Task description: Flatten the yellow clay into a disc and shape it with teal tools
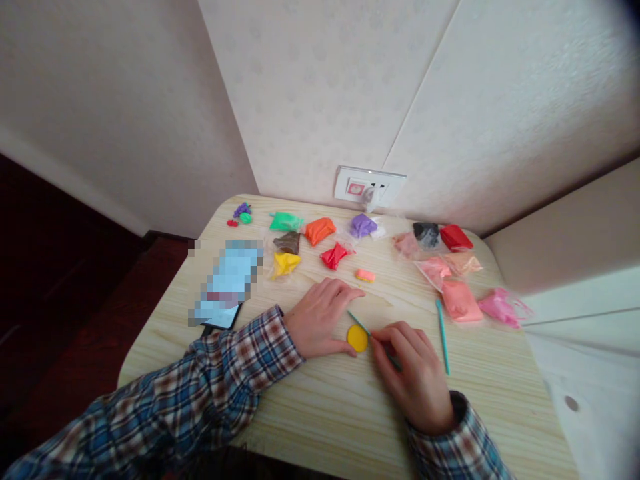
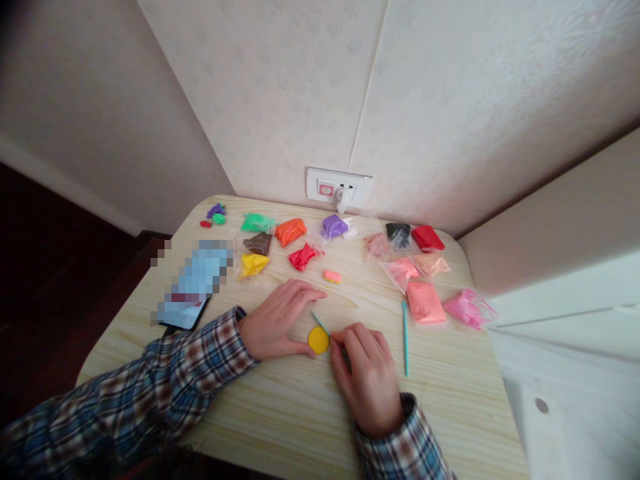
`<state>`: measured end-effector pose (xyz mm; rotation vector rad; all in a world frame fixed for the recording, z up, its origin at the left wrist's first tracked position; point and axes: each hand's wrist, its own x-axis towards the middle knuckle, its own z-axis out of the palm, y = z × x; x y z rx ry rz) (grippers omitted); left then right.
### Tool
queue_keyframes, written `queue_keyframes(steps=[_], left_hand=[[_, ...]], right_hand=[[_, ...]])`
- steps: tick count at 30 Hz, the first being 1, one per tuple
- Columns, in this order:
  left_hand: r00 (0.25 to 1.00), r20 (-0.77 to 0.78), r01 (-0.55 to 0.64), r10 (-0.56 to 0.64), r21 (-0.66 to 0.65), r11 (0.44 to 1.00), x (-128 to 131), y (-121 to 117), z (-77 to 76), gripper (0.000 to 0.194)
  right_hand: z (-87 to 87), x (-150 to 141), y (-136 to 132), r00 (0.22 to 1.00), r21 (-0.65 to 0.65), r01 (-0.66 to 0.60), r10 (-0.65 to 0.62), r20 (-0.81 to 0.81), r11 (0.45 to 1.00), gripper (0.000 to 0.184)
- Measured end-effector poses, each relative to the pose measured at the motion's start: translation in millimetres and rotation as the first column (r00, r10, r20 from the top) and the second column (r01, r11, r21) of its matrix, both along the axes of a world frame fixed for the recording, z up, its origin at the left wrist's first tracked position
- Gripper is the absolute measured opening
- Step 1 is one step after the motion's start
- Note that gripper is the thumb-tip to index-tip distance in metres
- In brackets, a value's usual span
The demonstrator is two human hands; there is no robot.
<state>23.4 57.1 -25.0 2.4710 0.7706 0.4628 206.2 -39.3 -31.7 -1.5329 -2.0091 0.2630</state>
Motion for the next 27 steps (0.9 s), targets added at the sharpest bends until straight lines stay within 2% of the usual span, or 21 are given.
queue_keyframes(steps=[4, 8, 27], left_hand=[[1.0, 0.004, -0.013, 0.013, 0.004, 1.0, 1.2, -1.9, 1.5, 0.079], [1.0, -0.013, -0.025, 0.025, 0.026, 0.999, 2.5, -3.0, 1.4, 0.083], [1.0, -0.006, -0.026, 0.027, 0.033, 0.999, 0.7, -2.3, 0.9, 0.078]], right_hand=[[0.0, 0.0, -1.4, 0.999, 0.016, 0.035, -0.035, 0.0, 0.999, 0.007], [0.1, -0.8, -1.9, 1.0, 0.007, 0.014, -0.014, 0.005, 1.0, 0.007], [-0.3, -2.2, -4.0, 1.0, 0.01, 0.03, -0.03, 0.003, 0.999, 0.007]])
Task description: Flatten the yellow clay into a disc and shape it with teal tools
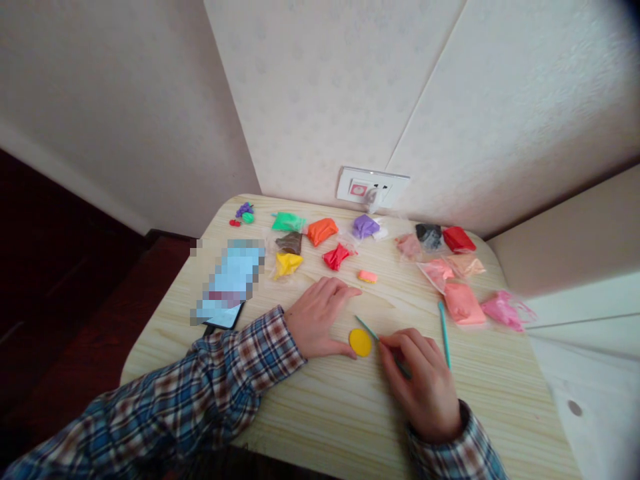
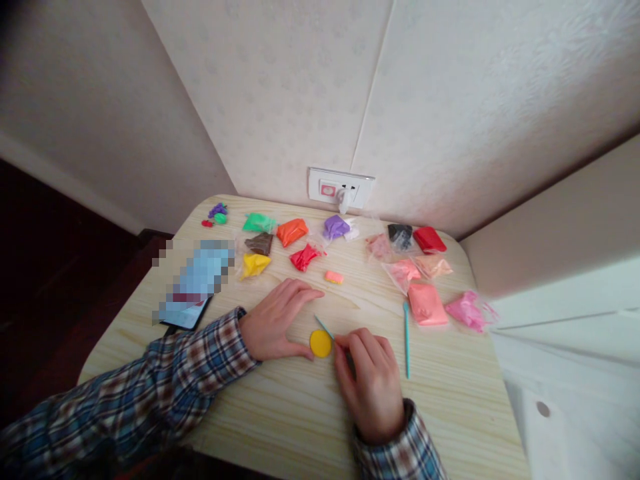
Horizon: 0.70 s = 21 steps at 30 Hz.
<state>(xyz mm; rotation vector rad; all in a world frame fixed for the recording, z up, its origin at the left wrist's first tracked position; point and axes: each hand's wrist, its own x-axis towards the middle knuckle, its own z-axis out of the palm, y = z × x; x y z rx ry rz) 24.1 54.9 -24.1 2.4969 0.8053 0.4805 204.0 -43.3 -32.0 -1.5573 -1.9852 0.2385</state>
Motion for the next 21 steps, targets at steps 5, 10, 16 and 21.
queue_keyframes(steps=[5, 10, 16, 21], left_hand=[[1.0, -0.029, -0.008, 0.008, 0.024, 1.0, 2.0, -2.6, 2.5, 0.084], [1.0, -0.019, -0.023, 0.024, 0.022, 0.999, 3.2, -5.0, 3.2, 0.087], [0.999, -0.047, -0.011, 0.013, 0.051, 0.999, 3.8, -6.6, 1.4, 0.088], [1.0, -0.01, 0.028, -0.027, 0.007, 1.0, 1.6, -3.2, -0.2, 0.084]], right_hand=[[1.3, 1.1, -1.1, 1.0, -0.005, -0.011, 0.011, 0.0, 1.0, 0.007], [1.6, 0.2, -1.7, 1.0, 0.009, 0.012, -0.012, -0.002, 1.0, 0.007], [2.0, -1.4, -0.4, 1.0, -0.032, -0.023, 0.023, -0.004, 0.999, 0.008], [1.1, 1.7, -2.5, 0.999, -0.01, 0.035, -0.035, -0.001, 0.999, 0.006]])
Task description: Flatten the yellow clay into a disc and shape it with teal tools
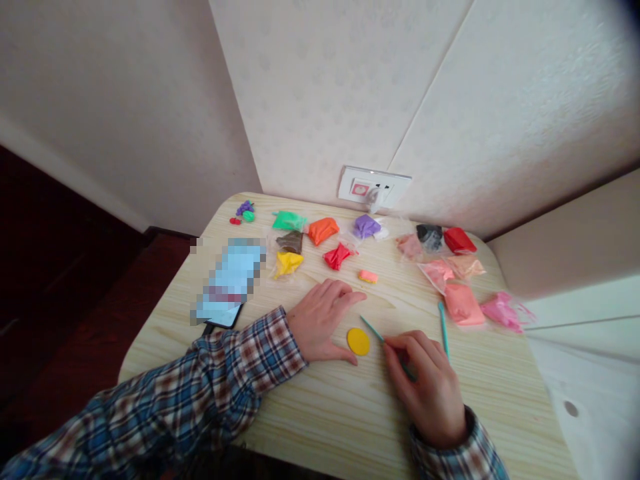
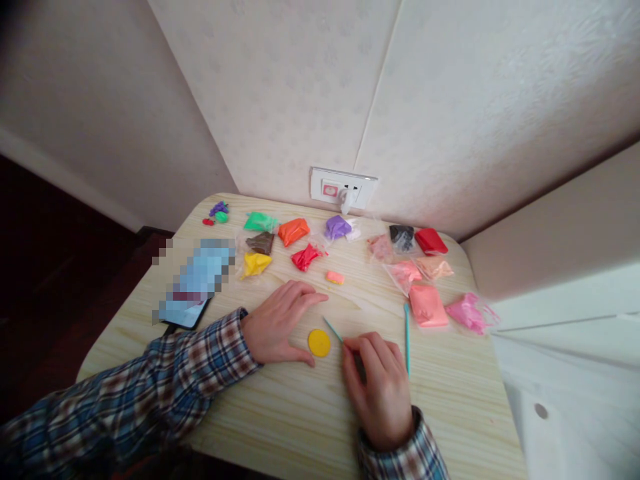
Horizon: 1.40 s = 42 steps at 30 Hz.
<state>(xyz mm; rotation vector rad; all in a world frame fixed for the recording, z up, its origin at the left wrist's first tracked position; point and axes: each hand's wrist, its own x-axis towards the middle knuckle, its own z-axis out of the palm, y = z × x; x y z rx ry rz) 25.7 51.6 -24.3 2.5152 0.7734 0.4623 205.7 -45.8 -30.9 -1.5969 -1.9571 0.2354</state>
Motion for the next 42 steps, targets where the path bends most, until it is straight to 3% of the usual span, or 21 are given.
queue_keyframes(steps=[5, 16, 28, 32, 42], left_hand=[[1.0, -0.014, -0.019, 0.02, 0.014, 1.0, 0.1, 1.3, 1.0, 0.076], [0.999, -0.023, -0.03, 0.03, 0.0, 1.0, 0.9, 1.2, 1.8, 0.085], [1.0, 0.011, -0.024, 0.024, -0.014, 1.0, 1.4, 2.2, -1.5, 0.079], [0.999, -0.017, -0.034, 0.035, 0.025, 0.999, -1.1, 3.5, -2.6, 0.074], [0.998, -0.063, -0.026, 0.028, 0.035, 0.999, 3.5, -2.6, 0.6, 0.074]], right_hand=[[0.8, -3.1, -0.7, 0.999, -0.011, -0.047, 0.047, -0.002, 0.999, 0.007], [-0.1, -1.4, -2.3, 1.0, -0.003, -0.012, 0.012, -0.004, 1.0, 0.008], [0.2, -1.8, -1.1, 1.0, 0.022, 0.014, -0.014, 0.003, 1.0, 0.007], [0.5, -1.8, 0.6, 0.999, 0.003, -0.03, 0.03, 0.021, 1.0, 0.007], [-0.7, 2.3, -1.7, 1.0, 0.0, 0.01, -0.01, 0.025, 1.0, 0.007]])
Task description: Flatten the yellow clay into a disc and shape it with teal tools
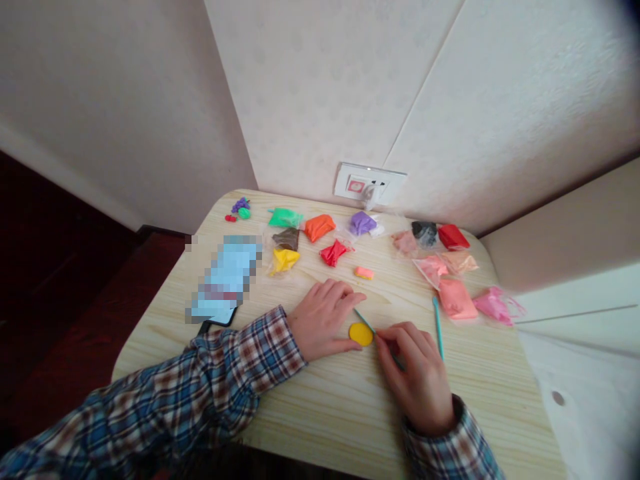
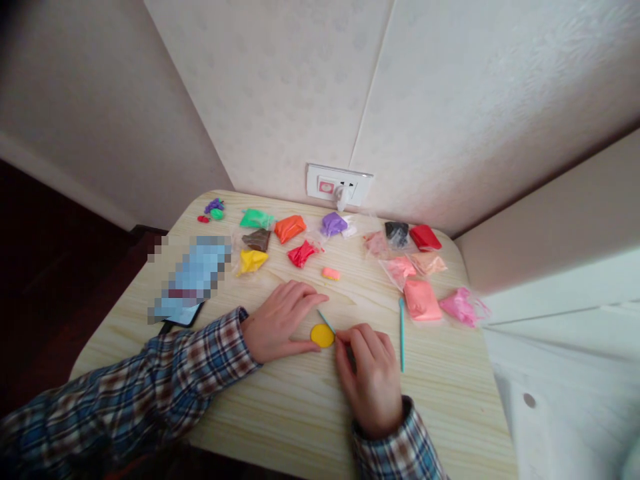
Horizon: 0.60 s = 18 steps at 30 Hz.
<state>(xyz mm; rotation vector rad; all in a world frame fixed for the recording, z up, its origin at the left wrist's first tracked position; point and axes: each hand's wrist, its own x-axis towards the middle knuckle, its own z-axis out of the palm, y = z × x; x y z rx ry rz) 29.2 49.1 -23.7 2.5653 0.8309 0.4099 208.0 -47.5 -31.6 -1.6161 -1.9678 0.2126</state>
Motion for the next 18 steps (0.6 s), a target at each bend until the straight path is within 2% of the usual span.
queue_keyframes(steps=[12, 18], left_hand=[[0.998, 0.057, -0.003, 0.007, -0.065, 0.998, -1.0, 0.3, 2.6, 0.082], [0.998, 0.055, 0.036, -0.033, -0.063, 0.997, -0.7, 1.3, 2.8, 0.072]], right_hand=[[-0.3, -0.8, 0.4, 1.0, 0.031, 0.021, -0.02, -0.007, 0.999, 0.006], [0.5, -1.4, 2.0, 1.0, 0.011, -0.017, 0.017, 0.002, 1.0, 0.007]])
